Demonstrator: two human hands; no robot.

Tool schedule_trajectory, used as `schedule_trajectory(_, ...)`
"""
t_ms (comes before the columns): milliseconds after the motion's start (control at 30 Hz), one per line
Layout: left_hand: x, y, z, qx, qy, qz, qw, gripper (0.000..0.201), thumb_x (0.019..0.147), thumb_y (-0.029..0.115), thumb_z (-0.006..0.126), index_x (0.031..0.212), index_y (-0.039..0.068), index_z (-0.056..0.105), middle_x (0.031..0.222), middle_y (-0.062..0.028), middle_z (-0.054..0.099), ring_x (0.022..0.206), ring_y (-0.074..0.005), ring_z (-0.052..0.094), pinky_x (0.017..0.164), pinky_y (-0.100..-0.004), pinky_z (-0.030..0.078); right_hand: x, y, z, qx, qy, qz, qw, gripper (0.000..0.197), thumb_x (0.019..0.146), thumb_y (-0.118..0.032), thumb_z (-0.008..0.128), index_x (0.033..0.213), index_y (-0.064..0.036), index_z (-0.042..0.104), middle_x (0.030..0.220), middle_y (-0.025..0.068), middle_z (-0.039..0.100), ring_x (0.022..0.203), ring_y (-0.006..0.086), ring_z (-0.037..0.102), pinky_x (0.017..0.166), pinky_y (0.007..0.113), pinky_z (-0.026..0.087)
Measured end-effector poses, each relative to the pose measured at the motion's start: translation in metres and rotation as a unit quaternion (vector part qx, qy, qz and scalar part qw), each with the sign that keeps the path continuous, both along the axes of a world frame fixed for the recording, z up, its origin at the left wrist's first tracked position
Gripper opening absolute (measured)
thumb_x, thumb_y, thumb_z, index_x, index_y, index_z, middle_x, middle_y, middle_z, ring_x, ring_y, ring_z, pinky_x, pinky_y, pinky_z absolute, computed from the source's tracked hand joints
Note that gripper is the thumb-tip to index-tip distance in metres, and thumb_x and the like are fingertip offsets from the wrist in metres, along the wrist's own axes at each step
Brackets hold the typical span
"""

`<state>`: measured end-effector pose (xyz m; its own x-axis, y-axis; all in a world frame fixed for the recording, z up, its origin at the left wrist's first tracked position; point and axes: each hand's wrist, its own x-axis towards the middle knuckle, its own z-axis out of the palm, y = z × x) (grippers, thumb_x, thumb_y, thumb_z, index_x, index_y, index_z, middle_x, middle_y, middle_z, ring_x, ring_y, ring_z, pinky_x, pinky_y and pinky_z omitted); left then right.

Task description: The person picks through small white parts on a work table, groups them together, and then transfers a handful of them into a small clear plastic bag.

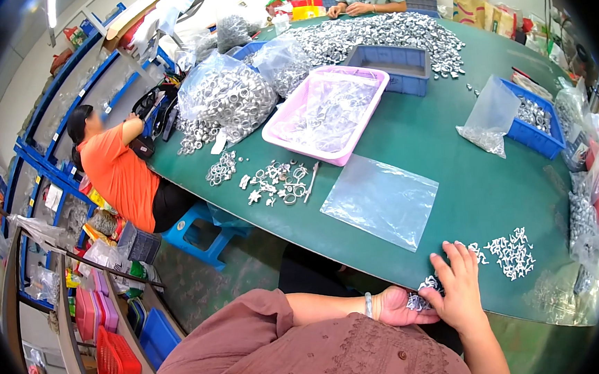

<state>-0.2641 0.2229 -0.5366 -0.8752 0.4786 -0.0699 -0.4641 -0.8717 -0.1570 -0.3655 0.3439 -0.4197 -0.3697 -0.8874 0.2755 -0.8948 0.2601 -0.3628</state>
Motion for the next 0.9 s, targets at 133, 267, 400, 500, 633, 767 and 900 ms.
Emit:
schedule_trajectory(133,-0.002,0.001,0.003,0.008,0.010,-0.002,1.000,0.046,0.100,0.040,0.046,0.127,0.003,0.053,0.125,-0.0171,0.059,0.114,-0.0304,0.059,0.104,-0.0499,0.044,-0.002,0.004,-0.008,-0.029,0.013,0.064,0.997,0.052,0.068,-0.023,0.079,0.114,-0.0046,0.062,0.128,0.0189,0.053,0.122,0.0431,0.045,0.104,0.056,0.034)
schedule_trajectory(267,-0.001,0.002,0.004,0.024,0.011,0.013,1.000,0.044,0.101,0.040,0.044,0.126,0.005,0.053,0.125,-0.0145,0.059,0.114,-0.0282,0.059,0.103,-0.0494,0.045,0.001,-0.001,-0.005,-0.061,-0.002,0.105,0.993,0.033,0.070,-0.010,0.074,0.101,-0.0019,0.066,0.117,0.0167,0.059,0.114,0.0405,0.052,0.095,0.049,0.045)
schedule_trajectory(400,-0.002,0.002,0.006,0.032,0.013,0.019,0.999,0.043,0.101,0.040,0.043,0.126,0.006,0.053,0.124,-0.0137,0.060,0.113,-0.0270,0.060,0.102,-0.0490,0.046,0.000,0.001,-0.008,-0.070,-0.021,0.134,0.988,0.030,0.070,-0.005,0.072,0.100,-0.0022,0.065,0.115,0.0162,0.059,0.111,0.0395,0.053,0.094,0.049,0.045)
schedule_trajectory(500,0.000,0.001,0.006,0.009,0.020,0.018,1.000,0.043,0.101,0.041,0.044,0.125,0.007,0.053,0.123,-0.0130,0.061,0.112,-0.0264,0.060,0.101,-0.0480,0.047,0.003,0.000,-0.005,-0.077,0.007,0.126,0.989,0.033,0.070,-0.006,0.072,0.101,-0.0029,0.064,0.118,0.0166,0.057,0.112,0.0398,0.053,0.096,0.052,0.044)
schedule_trajectory(633,-0.001,0.001,0.012,-0.001,0.006,0.019,1.000,0.041,0.101,0.040,0.044,0.124,0.008,0.054,0.121,-0.0114,0.062,0.110,-0.0250,0.061,0.100,-0.0463,0.048,0.007,-0.003,0.002,-0.035,0.052,0.092,0.994,0.038,0.067,-0.008,0.075,0.102,-0.0038,0.063,0.120,0.0169,0.057,0.115,0.0414,0.051,0.099,0.053,0.042)
schedule_trajectory(767,-0.001,0.001,0.010,-0.006,0.018,0.019,1.000,0.038,0.101,0.039,0.044,0.121,0.008,0.055,0.119,-0.0103,0.063,0.109,-0.0242,0.062,0.098,-0.0460,0.049,0.005,0.000,-0.006,-0.063,0.019,0.126,0.990,0.035,0.066,-0.006,0.074,0.100,-0.0031,0.063,0.114,0.0164,0.058,0.110,0.0401,0.054,0.096,0.052,0.044)
schedule_trajectory(900,-0.001,0.004,0.008,-0.003,0.026,0.029,0.999,0.036,0.101,0.038,0.043,0.119,0.010,0.055,0.117,-0.0093,0.063,0.106,-0.0235,0.063,0.095,-0.0449,0.050,0.006,0.001,-0.006,-0.090,0.004,0.158,0.983,0.031,0.066,-0.003,0.073,0.095,-0.0026,0.063,0.108,0.0150,0.060,0.104,0.0383,0.056,0.091,0.050,0.047)
